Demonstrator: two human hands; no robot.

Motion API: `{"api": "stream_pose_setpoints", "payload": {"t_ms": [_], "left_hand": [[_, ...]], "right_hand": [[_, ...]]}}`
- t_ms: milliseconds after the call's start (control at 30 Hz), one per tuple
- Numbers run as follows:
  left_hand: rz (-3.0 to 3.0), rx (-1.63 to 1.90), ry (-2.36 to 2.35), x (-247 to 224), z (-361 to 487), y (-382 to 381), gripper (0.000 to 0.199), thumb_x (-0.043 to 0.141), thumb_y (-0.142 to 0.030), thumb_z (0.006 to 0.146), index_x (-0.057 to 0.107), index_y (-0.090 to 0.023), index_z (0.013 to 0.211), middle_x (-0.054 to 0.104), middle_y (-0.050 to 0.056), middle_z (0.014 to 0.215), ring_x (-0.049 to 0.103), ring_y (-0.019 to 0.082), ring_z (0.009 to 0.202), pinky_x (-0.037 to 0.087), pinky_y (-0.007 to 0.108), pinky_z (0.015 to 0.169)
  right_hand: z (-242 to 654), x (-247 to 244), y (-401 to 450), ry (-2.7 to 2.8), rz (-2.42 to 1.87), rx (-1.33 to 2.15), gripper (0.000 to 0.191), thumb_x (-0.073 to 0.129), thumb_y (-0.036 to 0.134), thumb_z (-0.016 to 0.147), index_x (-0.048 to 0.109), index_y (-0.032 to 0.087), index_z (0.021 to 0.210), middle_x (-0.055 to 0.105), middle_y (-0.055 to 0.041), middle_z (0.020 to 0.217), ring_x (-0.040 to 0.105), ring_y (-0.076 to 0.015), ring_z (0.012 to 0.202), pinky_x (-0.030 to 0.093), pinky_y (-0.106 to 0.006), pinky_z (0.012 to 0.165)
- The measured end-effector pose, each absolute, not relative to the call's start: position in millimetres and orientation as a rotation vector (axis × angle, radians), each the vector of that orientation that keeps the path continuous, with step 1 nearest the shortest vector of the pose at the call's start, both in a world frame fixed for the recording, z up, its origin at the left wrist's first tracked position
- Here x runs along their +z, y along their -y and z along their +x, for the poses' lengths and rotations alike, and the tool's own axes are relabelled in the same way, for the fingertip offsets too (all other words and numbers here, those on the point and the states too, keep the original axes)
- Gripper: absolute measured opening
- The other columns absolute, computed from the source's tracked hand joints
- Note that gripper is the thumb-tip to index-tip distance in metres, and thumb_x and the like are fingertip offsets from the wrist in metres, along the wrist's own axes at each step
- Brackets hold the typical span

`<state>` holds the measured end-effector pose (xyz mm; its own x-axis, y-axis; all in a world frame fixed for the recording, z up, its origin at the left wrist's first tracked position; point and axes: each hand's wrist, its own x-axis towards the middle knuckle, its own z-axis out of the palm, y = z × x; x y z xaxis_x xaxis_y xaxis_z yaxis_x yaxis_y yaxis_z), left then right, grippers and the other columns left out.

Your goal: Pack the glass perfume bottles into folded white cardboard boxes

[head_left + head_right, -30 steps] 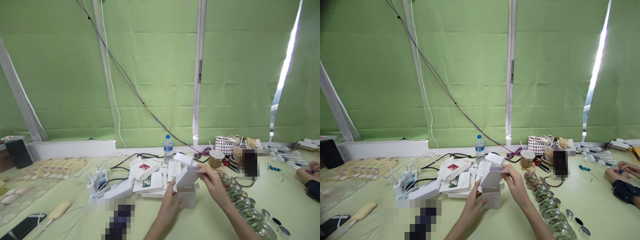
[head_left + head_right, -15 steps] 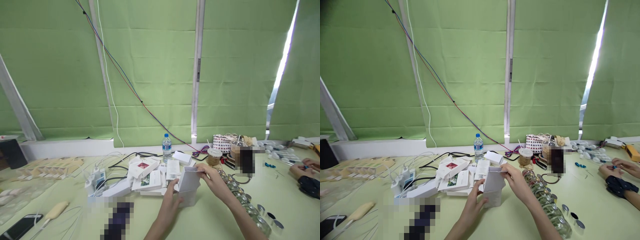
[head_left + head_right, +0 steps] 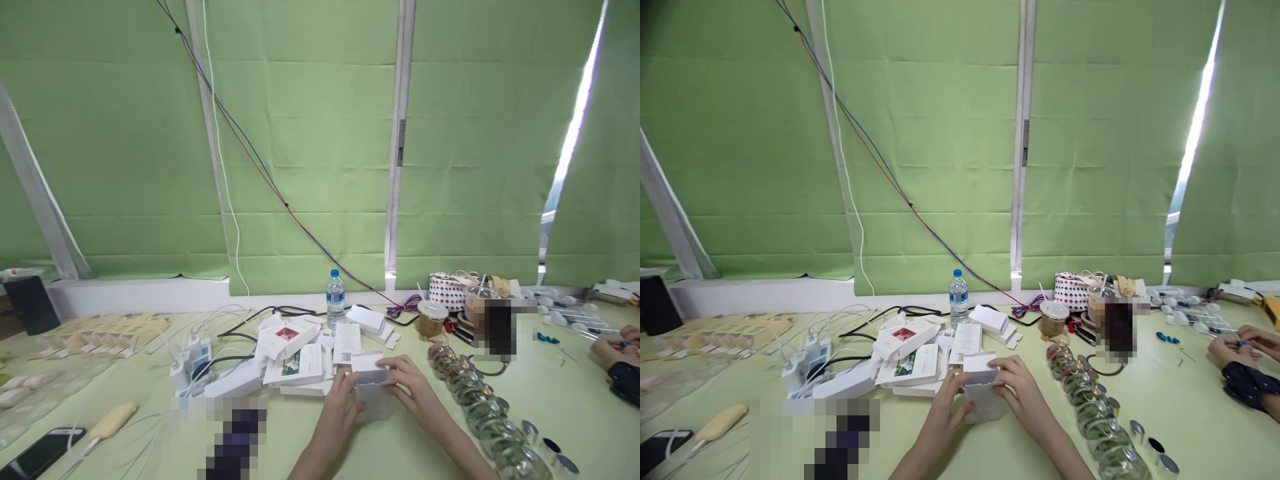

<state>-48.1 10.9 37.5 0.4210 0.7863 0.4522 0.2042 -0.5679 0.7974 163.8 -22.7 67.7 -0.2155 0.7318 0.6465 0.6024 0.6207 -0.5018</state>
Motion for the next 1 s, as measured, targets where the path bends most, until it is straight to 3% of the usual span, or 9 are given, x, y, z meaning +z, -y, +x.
{"api": "stream_pose_setpoints", "payload": {"t_ms": [133,267,500,667,800,1000], "left_hand": [[2.02,1.128,-0.833,41,-48,-12,0.044,0.054,-0.006,0.073,0.055,-0.027,0.112,0.058,0.004,0.11,0.053,0.023,0.103,0.046,0.034,0.088],[2.014,1.108,-0.834,41,-48,-13,0.045,0.055,-0.008,0.076,0.053,-0.027,0.116,0.058,0.005,0.117,0.053,0.023,0.108,0.045,0.034,0.089],[2.04,1.088,-0.818,46,-46,-7,0.046,0.054,-0.005,0.077,0.052,-0.028,0.117,0.057,0.004,0.116,0.052,0.023,0.111,0.042,0.036,0.096],[2.051,1.078,-0.763,32,-45,-9,0.055,0.058,-0.006,0.075,0.047,-0.029,0.123,0.056,0.006,0.122,0.052,0.024,0.112,0.047,0.034,0.09],[2.062,1.065,-0.72,10,-46,-23,0.06,0.061,-0.006,0.072,0.046,-0.027,0.126,0.054,0.009,0.126,0.053,0.026,0.114,0.051,0.035,0.087],[2.082,1.061,-0.691,3,-47,-31,0.052,0.065,-0.015,0.073,0.05,-0.024,0.123,0.056,0.013,0.124,0.055,0.029,0.111,0.053,0.037,0.085]], "right_hand": [[168,45,16,1.905,-0.971,0.042,0.021,0.051,0.016,0.09,0.068,0.027,0.097,0.067,-0.0076,0.113,0.06,-0.0232,0.1,0.053,-0.038,0.082],[166,25,15,1.878,-0.948,-0.11,0.041,0.051,0.013,0.089,0.054,0.026,0.128,0.064,-0.0093,0.123,0.058,-0.0238,0.113,0.052,-0.039,0.091],[168,21,15,1.768,-0.876,-0.198,0.028,0.049,0.011,0.089,0.063,0.027,0.107,0.069,-0.0079,0.111,0.064,-0.0233,0.101,0.055,-0.04,0.083],[168,28,18,1.661,-0.857,-0.187,0.024,0.048,0.012,0.09,0.065,0.026,0.1,0.072,-0.0078,0.101,0.066,-0.0242,0.093,0.056,-0.041,0.076],[170,27,18,1.704,-0.87,-0.196,0.019,0.053,0.014,0.087,0.065,0.025,0.097,0.073,-0.0081,0.102,0.066,-0.0254,0.092,0.057,-0.041,0.077],[172,24,18,1.768,-0.922,-0.199,0.016,0.055,0.015,0.087,0.064,0.025,0.094,0.072,-0.0078,0.106,0.063,-0.0253,0.09,0.057,-0.041,0.076]]}}
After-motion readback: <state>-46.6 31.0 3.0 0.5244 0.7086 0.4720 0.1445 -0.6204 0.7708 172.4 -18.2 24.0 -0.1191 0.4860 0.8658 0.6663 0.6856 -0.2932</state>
